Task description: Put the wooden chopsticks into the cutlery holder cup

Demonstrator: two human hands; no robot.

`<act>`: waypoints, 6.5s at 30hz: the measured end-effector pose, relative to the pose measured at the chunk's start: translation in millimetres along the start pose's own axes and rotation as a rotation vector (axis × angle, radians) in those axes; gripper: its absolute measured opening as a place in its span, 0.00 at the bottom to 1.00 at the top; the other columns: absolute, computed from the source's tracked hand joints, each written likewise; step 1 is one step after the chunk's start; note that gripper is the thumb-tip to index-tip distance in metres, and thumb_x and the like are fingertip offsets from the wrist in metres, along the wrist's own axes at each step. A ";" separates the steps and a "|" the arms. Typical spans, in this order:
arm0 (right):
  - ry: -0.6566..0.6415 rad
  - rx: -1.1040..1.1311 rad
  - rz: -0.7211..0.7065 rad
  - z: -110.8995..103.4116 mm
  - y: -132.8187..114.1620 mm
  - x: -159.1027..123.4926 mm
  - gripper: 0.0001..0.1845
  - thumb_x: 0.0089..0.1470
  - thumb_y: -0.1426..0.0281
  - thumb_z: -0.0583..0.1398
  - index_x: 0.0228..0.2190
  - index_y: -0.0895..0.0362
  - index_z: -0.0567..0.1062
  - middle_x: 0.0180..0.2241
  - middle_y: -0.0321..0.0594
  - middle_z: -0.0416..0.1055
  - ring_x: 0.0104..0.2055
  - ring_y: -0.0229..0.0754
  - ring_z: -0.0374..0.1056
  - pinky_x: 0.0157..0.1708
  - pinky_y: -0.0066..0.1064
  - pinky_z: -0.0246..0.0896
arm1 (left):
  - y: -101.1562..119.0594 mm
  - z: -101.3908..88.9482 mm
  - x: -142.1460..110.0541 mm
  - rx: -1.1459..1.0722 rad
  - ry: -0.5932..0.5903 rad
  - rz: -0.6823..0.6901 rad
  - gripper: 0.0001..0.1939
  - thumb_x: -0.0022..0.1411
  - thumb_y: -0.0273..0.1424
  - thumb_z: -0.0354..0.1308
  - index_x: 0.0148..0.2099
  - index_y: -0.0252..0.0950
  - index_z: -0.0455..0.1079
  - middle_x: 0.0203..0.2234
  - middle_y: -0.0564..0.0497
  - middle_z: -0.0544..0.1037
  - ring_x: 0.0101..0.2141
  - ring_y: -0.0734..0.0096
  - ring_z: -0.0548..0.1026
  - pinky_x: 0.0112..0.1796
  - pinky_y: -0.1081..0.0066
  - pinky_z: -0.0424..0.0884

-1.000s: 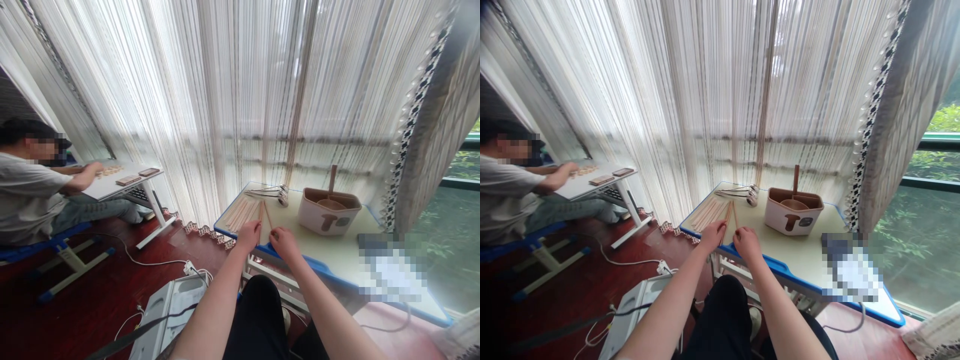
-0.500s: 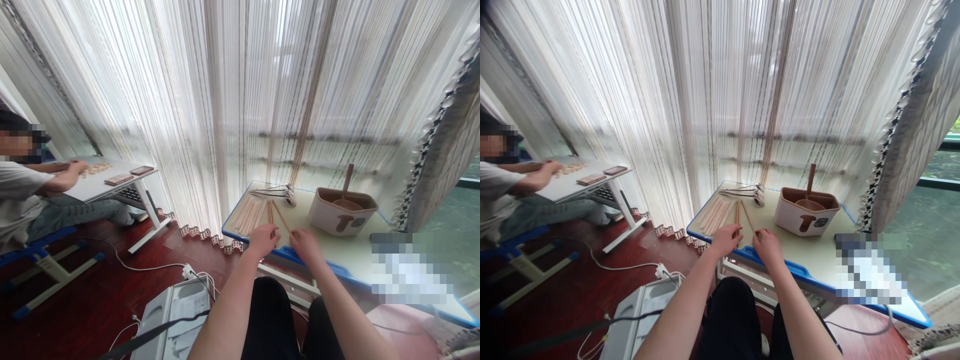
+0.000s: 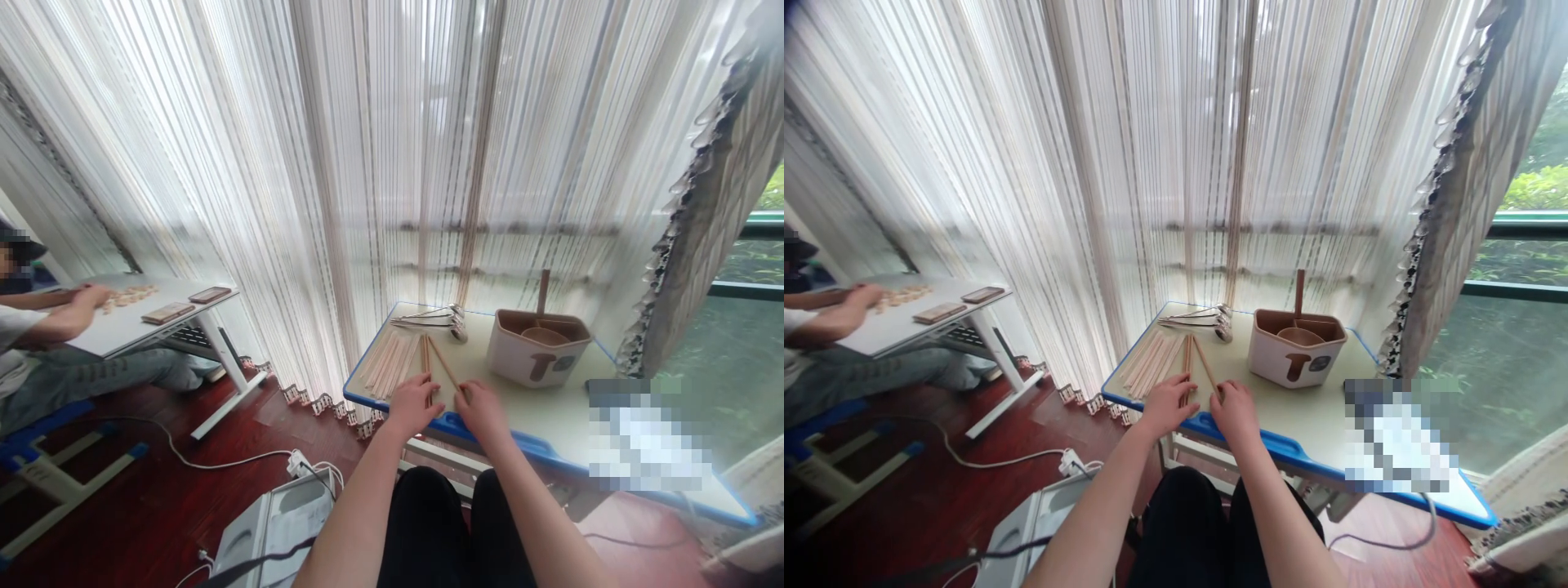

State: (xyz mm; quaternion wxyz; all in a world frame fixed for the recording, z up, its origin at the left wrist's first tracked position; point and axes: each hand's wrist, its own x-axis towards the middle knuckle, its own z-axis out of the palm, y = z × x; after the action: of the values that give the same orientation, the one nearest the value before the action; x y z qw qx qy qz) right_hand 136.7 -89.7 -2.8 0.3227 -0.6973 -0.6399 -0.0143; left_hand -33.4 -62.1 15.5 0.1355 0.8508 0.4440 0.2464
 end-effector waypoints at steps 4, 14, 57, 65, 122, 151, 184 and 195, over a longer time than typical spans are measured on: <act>-0.028 0.019 0.034 -1.3 4.5 0.5 0.14 0.49 0.73 0.51 0.32 0.62 0.76 0.38 0.48 0.72 0.43 0.46 0.64 0.47 0.31 0.53 | 2.2 -0.3 3.2 0.004 -0.026 -0.027 0.21 0.51 0.41 0.56 0.48 0.44 0.68 0.54 0.52 0.63 0.53 0.63 0.61 0.53 0.63 0.55; -0.080 0.064 0.013 -11.2 27.4 -8.0 0.16 0.52 0.76 0.48 0.32 0.61 0.76 0.38 0.51 0.72 0.43 0.49 0.66 0.43 0.35 0.56 | 12.5 -1.7 8.2 -0.093 -0.010 -0.096 0.21 0.52 0.40 0.55 0.49 0.42 0.68 0.57 0.49 0.61 0.54 0.62 0.62 0.54 0.63 0.55; -0.077 0.521 0.087 -53.1 74.6 0.0 0.18 0.56 0.60 0.44 0.33 0.55 0.70 0.29 0.42 0.72 0.32 0.43 0.67 0.31 0.31 0.57 | 126.7 29.1 92.4 -1.152 0.477 -0.271 0.17 0.47 0.38 0.61 0.38 0.32 0.74 0.30 0.46 0.77 0.31 0.71 0.72 0.31 0.72 0.67; -0.022 0.550 0.093 -59.0 70.5 -3.0 0.19 0.57 0.61 0.43 0.30 0.55 0.69 0.27 0.40 0.70 0.31 0.41 0.65 0.31 0.30 0.56 | 143.9 29.9 97.6 -1.078 0.487 -0.197 0.15 0.48 0.37 0.60 0.37 0.34 0.72 0.30 0.48 0.77 0.30 0.72 0.72 0.30 0.73 0.67; -0.142 0.069 -0.040 -221.6 65.4 12.7 0.08 0.45 0.76 0.54 0.25 0.56 0.72 0.25 0.36 0.71 0.26 0.34 0.62 0.26 0.24 0.51 | 230.9 -32.2 111.0 -1.096 0.283 0.204 0.14 0.49 0.36 0.61 0.37 0.34 0.72 0.29 0.48 0.77 0.30 0.69 0.75 0.35 0.65 0.73; 0.148 0.104 -0.115 -199.5 110.9 165.4 0.08 0.50 0.74 0.52 0.31 0.56 0.72 0.31 0.39 0.70 0.33 0.35 0.63 0.35 0.27 0.55 | 215.0 -55.1 259.7 -0.761 0.444 0.349 0.09 0.51 0.34 0.58 0.33 0.35 0.72 0.29 0.49 0.77 0.31 0.70 0.74 0.35 0.69 0.69; 0.060 0.213 -0.095 -173.7 144.4 174.6 0.08 0.48 0.71 0.56 0.26 0.54 0.76 0.30 0.37 0.74 0.34 0.39 0.66 0.36 0.30 0.56 | 199.1 -20.7 287.5 -0.829 0.259 0.291 0.13 0.51 0.37 0.59 0.37 0.37 0.74 0.32 0.47 0.78 0.35 0.66 0.75 0.38 0.66 0.70; 0.048 0.049 -0.143 -169.5 156.9 168.4 0.05 0.45 0.69 0.60 0.25 0.52 0.78 0.29 0.39 0.73 0.35 0.42 0.62 0.39 0.33 0.53 | 173.4 -2.1 278.0 -0.912 0.070 0.251 0.17 0.47 0.30 0.61 0.42 0.34 0.70 0.34 0.46 0.77 0.36 0.67 0.75 0.37 0.66 0.72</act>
State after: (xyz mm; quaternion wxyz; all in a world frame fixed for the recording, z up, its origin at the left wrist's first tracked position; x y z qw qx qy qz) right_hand 375.2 -16.1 136.4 0.3532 -0.6411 -0.6802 -0.0382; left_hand 219.5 67.8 178.2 0.4493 0.7427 0.1885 0.4593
